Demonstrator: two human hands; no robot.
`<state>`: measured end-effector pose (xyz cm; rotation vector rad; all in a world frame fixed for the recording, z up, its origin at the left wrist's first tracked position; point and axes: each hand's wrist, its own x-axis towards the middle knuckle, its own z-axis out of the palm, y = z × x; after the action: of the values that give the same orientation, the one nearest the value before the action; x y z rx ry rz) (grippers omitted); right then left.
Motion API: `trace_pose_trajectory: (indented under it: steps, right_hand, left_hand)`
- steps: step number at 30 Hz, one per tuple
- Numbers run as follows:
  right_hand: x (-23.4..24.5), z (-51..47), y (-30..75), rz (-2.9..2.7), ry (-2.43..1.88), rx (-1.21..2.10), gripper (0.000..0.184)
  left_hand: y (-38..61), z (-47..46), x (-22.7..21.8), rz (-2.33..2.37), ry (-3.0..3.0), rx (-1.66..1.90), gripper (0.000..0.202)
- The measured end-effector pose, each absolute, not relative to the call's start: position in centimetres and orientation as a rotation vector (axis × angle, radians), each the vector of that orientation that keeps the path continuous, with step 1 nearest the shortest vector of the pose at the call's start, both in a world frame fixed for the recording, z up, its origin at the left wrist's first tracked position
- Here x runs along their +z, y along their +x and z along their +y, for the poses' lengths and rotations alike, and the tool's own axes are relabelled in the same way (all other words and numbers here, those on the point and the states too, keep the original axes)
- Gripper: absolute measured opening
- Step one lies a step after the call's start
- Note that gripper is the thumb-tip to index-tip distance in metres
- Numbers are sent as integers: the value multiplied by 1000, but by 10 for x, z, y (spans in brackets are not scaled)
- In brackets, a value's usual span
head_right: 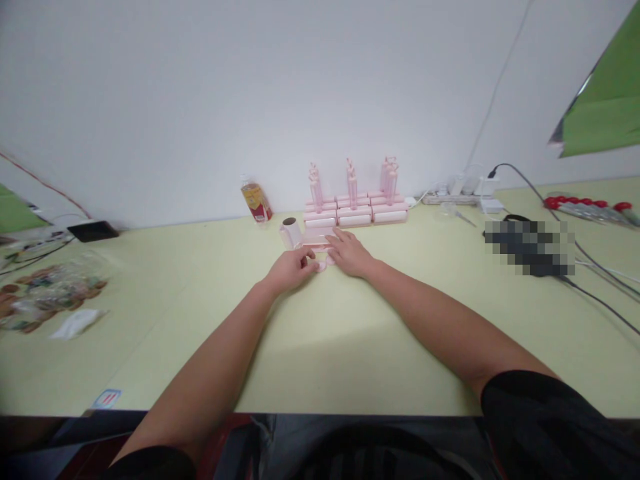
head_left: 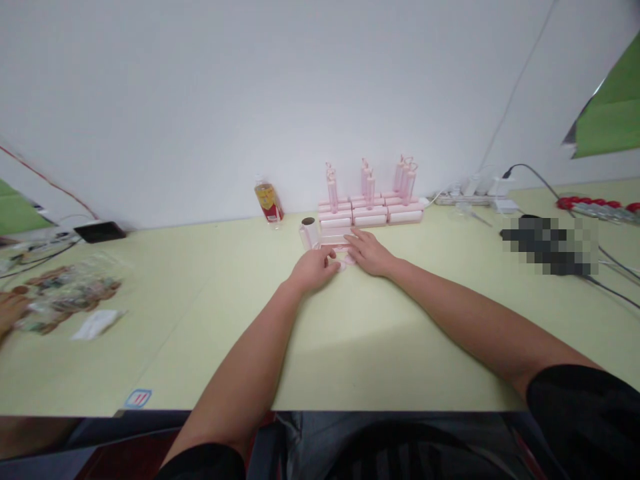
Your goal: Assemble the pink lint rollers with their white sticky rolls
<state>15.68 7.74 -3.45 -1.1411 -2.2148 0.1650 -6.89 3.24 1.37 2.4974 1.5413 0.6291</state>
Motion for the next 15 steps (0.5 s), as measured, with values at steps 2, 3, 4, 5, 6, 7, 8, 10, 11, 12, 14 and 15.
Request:
trace_pose_trajectory:
  steps: [2, 3, 4, 5, 6, 7, 8, 10, 11, 12, 14, 15]
  right_hand:
    - [-36, 79, 158, -2244, -1131, 188, 49]
    - [-36, 79, 158, -2250, -1129, 199, 48]
    - [-36, 80, 159, -2252, -1129, 209, 47]
    - [-35, 80, 161, -2252, -1131, 218, 46]
    - [-35, 80, 162, -2250, -1135, 227, 45]
    - [-34, 80, 163, -2248, -1137, 234, 44]
    - [-34, 80, 164, -2246, -1137, 239, 43]
    - [-33, 81, 166, -2247, -1131, 247, 41]
    - [-34, 81, 166, -2248, -1126, 251, 40]
    - [-34, 81, 167, -2248, -1121, 253, 40]
    - [-35, 82, 168, -2247, -1113, 254, 39]
    - [-36, 82, 169, -2247, -1108, 254, 39]
  left_hand:
    - [-63, 30, 12, 1530, 2533, 580, 25]
    - [-62, 30, 10, 1536, 2544, 563, 27]
    - [-62, 30, 10, 1547, 2552, 548, 27]
    - [-62, 31, 9, 1562, 2556, 534, 27]
    - [-63, 32, 8, 1579, 2559, 520, 27]
    - [-63, 33, 8, 1596, 2559, 506, 27]
    - [-64, 34, 7, 1613, 2557, 492, 27]
    - [-65, 35, 7, 1644, 2554, 466, 26]
    - [-65, 36, 7, 1659, 2552, 456, 27]
    - [-65, 37, 7, 1675, 2550, 450, 28]
    - [-64, 37, 8, 1709, 2547, 445, 33]
    - [-64, 37, 8, 1726, 2547, 444, 35]
